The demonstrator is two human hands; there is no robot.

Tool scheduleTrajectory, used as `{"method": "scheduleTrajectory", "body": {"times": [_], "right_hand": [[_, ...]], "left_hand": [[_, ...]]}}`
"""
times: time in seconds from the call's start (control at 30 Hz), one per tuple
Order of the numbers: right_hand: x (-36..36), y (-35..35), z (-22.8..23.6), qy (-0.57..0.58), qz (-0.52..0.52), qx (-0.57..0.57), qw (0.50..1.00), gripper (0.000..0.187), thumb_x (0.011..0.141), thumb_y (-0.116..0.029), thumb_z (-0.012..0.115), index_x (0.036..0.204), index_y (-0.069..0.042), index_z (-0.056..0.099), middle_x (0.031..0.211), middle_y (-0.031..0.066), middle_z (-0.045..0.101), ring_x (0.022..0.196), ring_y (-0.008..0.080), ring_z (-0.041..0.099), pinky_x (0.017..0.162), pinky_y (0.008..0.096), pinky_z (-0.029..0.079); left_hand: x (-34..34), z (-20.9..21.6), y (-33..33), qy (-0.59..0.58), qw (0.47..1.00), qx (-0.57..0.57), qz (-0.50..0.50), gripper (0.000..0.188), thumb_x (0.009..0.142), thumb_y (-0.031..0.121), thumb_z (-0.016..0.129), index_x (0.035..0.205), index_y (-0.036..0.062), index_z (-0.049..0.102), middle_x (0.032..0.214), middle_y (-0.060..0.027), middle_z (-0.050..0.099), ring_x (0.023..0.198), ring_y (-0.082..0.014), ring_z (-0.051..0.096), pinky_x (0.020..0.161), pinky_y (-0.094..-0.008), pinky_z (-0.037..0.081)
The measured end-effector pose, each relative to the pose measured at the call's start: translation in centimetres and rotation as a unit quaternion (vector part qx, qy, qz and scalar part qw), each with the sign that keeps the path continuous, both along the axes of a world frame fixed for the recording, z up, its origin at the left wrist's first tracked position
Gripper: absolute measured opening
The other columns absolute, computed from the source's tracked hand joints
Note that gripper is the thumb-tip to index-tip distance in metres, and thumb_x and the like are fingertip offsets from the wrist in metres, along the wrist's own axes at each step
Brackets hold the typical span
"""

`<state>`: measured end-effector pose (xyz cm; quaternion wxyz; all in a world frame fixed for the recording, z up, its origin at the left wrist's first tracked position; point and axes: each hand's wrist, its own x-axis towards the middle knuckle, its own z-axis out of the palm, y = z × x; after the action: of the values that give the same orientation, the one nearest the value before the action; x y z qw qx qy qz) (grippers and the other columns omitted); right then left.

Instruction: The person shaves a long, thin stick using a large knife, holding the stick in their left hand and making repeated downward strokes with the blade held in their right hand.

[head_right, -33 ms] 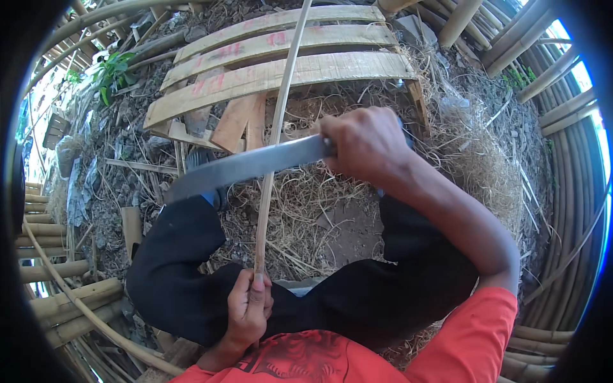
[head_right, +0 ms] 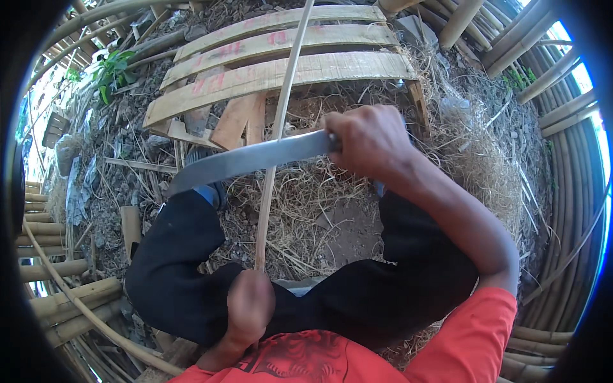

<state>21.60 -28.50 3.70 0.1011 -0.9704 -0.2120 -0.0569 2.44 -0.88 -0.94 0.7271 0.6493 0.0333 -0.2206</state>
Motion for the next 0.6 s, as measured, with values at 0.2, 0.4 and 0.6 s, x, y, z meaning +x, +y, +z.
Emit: {"method": "scheduleTrajectory", "body": {"times": [0.2, 0.4, 0.6], "right_hand": [[0.6, -1.2, -1.2, -0.003, -0.014, -0.021, 1.000, 0.033, 0.058, -0.012, 0.080, 0.089, -0.009, 0.068, 0.069, 0.0089, 0.066, 0.065, 0.0290, 0.068, 0.061, 0.0416, 0.053], [1.2, -2.4, -1.6, -0.024, -0.030, -0.030, 0.999, 0.015, 0.068, -0.016, 0.074, 0.082, -0.012, 0.069, 0.068, 0.0089, 0.067, 0.066, 0.0305, 0.069, 0.063, 0.0428, 0.055], [2.4, -5.5, -1.6, -0.072, -0.149, -0.029, 0.986, 0.012, 0.074, -0.019, 0.070, 0.082, -0.012, 0.074, 0.063, 0.0132, 0.066, 0.060, 0.0332, 0.068, 0.061, 0.0430, 0.056]], "left_hand": [[-0.2, -0.8, 0.2, 0.003, 1.000, 0.003, -0.006, 0.025, 0.106, 0.028, 0.044, 0.099, 0.0041, 0.047, 0.060, 0.0055, 0.035, 0.046, -0.0012, 0.029, 0.041, -0.0201, 0.023], [-0.6, -1.3, 0.1, -0.002, 1.000, 0.018, -0.012, 0.026, 0.106, 0.028, 0.045, 0.097, 0.0038, 0.048, 0.060, 0.0052, 0.037, 0.046, -0.0012, 0.031, 0.040, -0.0203, 0.024], [-1.5, -1.5, 0.6, -0.009, 0.999, 0.028, -0.037, 0.026, 0.106, 0.028, 0.045, 0.097, 0.0034, 0.048, 0.058, 0.0057, 0.036, 0.046, -0.0009, 0.031, 0.040, -0.0205, 0.024]]}}
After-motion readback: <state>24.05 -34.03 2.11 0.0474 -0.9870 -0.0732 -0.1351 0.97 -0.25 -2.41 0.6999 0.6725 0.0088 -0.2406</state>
